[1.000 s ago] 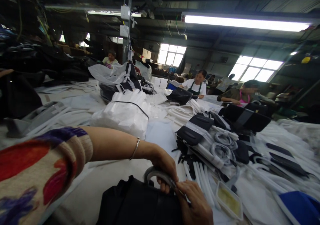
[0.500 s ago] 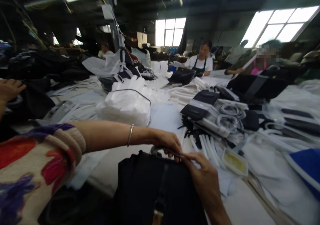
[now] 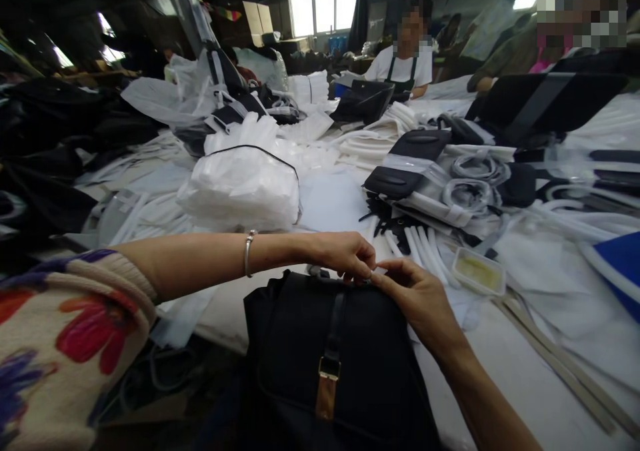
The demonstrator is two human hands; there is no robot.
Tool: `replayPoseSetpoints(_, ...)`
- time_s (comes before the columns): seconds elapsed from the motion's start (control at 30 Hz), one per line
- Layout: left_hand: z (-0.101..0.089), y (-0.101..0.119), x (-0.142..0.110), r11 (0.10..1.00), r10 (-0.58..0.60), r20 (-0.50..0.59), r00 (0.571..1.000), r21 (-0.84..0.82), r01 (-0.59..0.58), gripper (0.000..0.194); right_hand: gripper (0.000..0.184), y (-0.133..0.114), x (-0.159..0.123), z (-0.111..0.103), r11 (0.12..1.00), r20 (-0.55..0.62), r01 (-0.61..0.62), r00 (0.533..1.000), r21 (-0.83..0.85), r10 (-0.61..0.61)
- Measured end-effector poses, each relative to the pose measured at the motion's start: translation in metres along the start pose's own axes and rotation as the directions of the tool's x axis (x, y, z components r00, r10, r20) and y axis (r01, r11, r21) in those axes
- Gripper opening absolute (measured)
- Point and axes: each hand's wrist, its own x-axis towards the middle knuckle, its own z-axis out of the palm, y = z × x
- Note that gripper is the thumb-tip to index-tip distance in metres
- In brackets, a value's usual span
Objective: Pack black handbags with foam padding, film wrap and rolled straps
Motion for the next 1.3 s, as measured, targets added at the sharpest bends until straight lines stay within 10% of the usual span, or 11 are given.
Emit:
replayPoseSetpoints(0.2, -0.004, 0.004, -0.002, 0.987, -0.063, 0.065, 0.996, -0.144, 0.072, 0.019, 0.016, -0.003, -0.001, -0.008, 0.852, 0.062, 0.424, 0.902, -0.306, -0.427)
replayPoseSetpoints(0.33, 0.0, 0.008, -0.005, 0.999, -0.027, 0.05, 0.998, 0.031, 0.025, 0.027, 0.014, -0.011, 0.003, -0.015, 0.763, 0.177, 0.521, 0.852, -0.383, -0.493)
replayPoseSetpoints(0.5, 0.016, 0.01, -0.011, 0.91, 0.135, -0.21, 0.968, 0.412, -0.037, 0.016, 0.018, -0.019, 0.014, -0.022, 0.842, 0.296, 0.411, 0.901, -0.35, -0.317)
replayPoseSetpoints(0.7, 0.022, 0.007, -0.017, 0.863, 0.223, -0.269, 0.937, 0.502, -0.061, 0.014, 0.028, -0.003, 0.023, -0.018, 0.999, 0.29, -0.042, 0.956, 0.023, 0.034)
replayPoseSetpoints(0.9, 0.024, 0.008, -0.022, 0.86, 0.212, -0.292, 0.933, 0.509, -0.036, 0.013, 0.023, -0.001, 0.011, -0.009, 0.99, 0.07, 0.125, 0.99, -0.059, -0.121)
replayPoseSetpoints(1.07, 0.027, 0.01, -0.025, 0.832, 0.247, -0.307, 0.919, 0.553, -0.039, 0.016, 0.014, -0.006, 0.006, -0.01, 0.964, 0.111, 0.244, 0.966, -0.1, -0.233)
replayPoseSetpoints(1.3, 0.032, 0.005, -0.026, 0.804, 0.296, -0.281, 0.913, 0.589, -0.08, 0.013, 0.02, -0.006, 0.01, -0.017, 0.999, 0.233, 0.001, 0.972, 0.047, -0.012)
